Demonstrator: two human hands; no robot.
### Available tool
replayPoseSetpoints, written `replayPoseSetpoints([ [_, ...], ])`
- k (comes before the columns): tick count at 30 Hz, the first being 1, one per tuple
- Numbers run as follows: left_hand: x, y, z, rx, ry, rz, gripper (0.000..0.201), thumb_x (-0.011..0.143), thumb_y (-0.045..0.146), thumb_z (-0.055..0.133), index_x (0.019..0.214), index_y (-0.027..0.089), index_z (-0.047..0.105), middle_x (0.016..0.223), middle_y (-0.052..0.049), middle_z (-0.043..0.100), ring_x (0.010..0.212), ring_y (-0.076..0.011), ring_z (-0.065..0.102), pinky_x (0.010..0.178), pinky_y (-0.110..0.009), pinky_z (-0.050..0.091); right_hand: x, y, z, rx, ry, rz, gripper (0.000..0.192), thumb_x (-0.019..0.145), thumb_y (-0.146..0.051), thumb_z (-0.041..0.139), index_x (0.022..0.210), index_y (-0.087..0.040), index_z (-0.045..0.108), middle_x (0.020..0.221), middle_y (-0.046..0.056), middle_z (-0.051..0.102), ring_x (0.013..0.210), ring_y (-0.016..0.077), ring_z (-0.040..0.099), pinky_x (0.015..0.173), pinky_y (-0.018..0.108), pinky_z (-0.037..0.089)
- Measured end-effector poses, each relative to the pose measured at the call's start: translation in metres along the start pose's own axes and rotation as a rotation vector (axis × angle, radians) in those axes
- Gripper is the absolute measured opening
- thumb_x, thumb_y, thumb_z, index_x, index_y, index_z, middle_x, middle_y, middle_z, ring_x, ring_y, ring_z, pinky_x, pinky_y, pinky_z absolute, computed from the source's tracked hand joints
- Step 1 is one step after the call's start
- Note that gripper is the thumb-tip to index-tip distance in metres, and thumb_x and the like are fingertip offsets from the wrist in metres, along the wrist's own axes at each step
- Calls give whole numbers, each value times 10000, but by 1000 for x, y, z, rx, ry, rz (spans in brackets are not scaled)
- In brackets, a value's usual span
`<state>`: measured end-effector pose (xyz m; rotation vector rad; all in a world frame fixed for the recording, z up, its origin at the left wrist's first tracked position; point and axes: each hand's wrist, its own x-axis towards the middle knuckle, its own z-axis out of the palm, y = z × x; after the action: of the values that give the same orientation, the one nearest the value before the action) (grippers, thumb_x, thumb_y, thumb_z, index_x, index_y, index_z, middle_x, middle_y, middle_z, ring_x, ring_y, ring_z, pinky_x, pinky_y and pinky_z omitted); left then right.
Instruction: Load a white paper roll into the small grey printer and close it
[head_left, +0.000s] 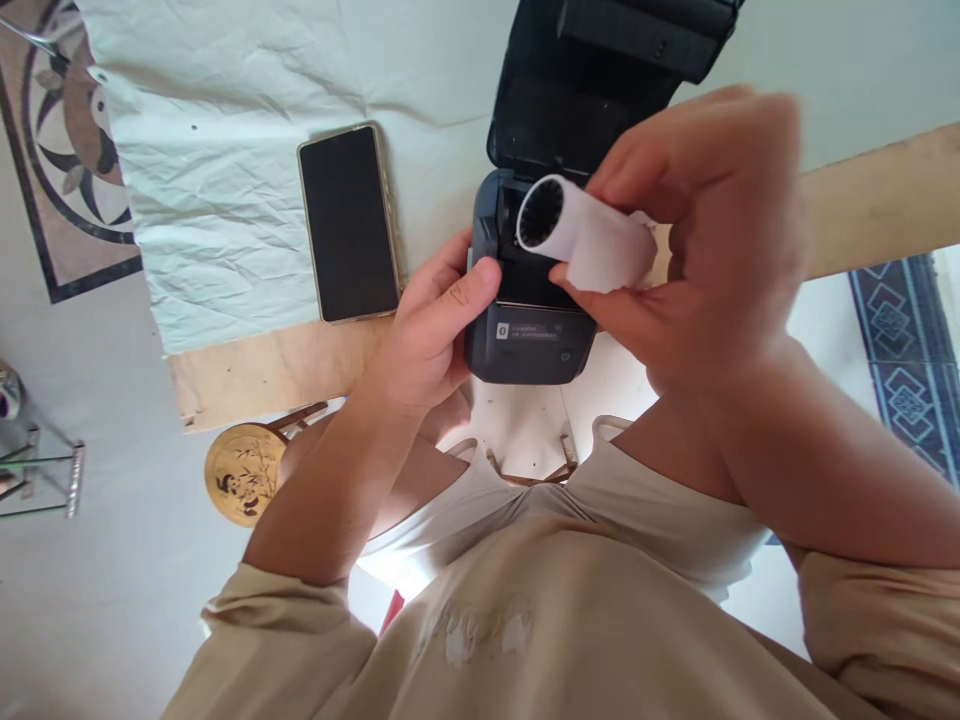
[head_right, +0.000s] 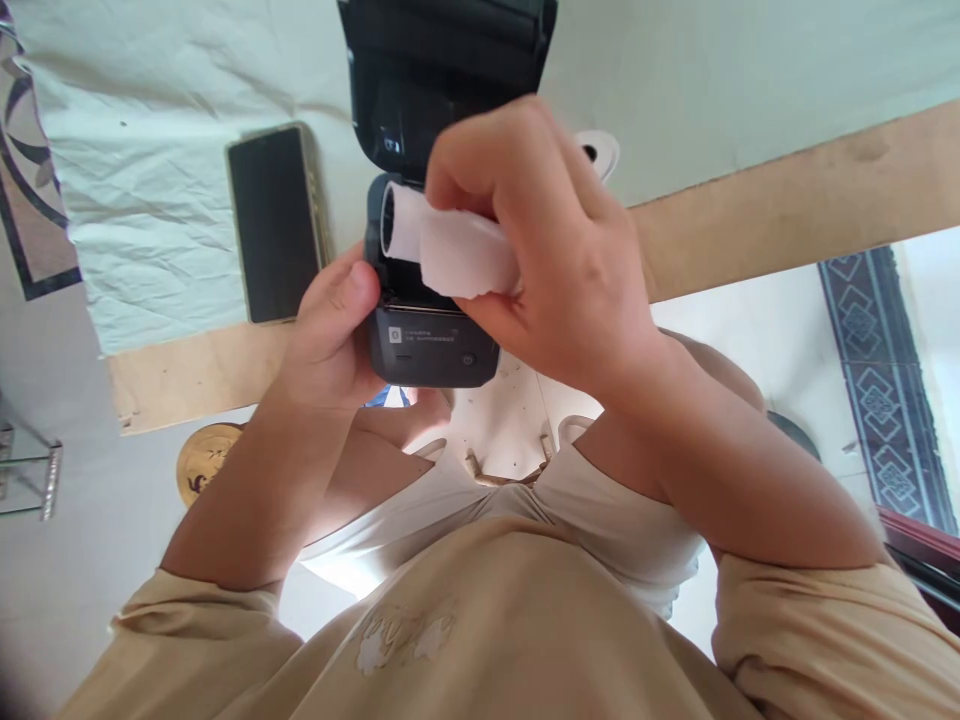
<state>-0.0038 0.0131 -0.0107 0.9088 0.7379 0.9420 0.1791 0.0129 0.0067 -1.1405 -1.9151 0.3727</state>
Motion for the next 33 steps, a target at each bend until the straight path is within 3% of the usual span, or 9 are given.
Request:
replayPoseSetpoints([
  [3,0,1,2,11,26,-36,289,867,435,572,1002,185,624,915,-14,714,951,-191,707,606,-217,570,3,-4,4,-176,33,-93,269,696,-23,604,862,-209,504,944,25,638,900,169,612,695,299,481],
  [6,-1,2,3,-29,10,-49,278,878,414,563,1026,185,615,945,-13,712,971,-186,703,637,-221,578,3,-2,4,-191,34,-163,222,689,-12,606,791,-192,524,1012,30,665,907,179,640,722,316,480],
  [10,-3,1,3,-113,-21,-17,243,887,341,566,1062,177,608,949,-14,717,976,-173,698,744,-244,586,-1,-2,3,-227,85,-274,154,691,-85,645,741,-200,557,846,33,630,761,173,584,673,329,435],
  [14,-4,0,3,-149,8,-27,235,874,318,573,1064,185,607,950,-20,724,1008,-190,689,713,-242,580,-7,-4,1,-232,55,-369,176,690,-125,641,789,-231,540,777,-8,596,672,144,526,624,311,398],
  [19,-3,-2,5,-107,53,-20,253,821,355,631,1012,191,604,910,-7,706,1045,-223,678,639,-230,571,-11,-2,1,-252,-7,-327,187,700,-117,642,800,-229,530,807,-17,627,695,147,557,653,320,400],
  [25,-1,-7,-1,-39,22,8,444,735,408,707,1123,248,563,1015,-5,698,1023,-222,668,716,-271,574,-16,-10,5,-159,-18,-372,117,751,-235,655,749,-238,538,790,-42,641,749,155,564,661,342,371],
  [30,0,-8,-2,64,34,58,665,642,293,789,1241,291,500,1119,10,676,1111,-229,618,829,-286,535,-18,-14,5,-80,-97,-380,159,828,-413,599,821,-255,582,815,-33,661,839,176,605,724,378,415],
  [33,-2,-6,2,110,68,59,767,647,238,770,1330,293,424,1161,-15,652,1071,-219,633,818,-291,534,-14,-8,1,4,6,-330,87,787,-279,628,848,-235,585,820,1,638,777,164,589,701,367,457],
])
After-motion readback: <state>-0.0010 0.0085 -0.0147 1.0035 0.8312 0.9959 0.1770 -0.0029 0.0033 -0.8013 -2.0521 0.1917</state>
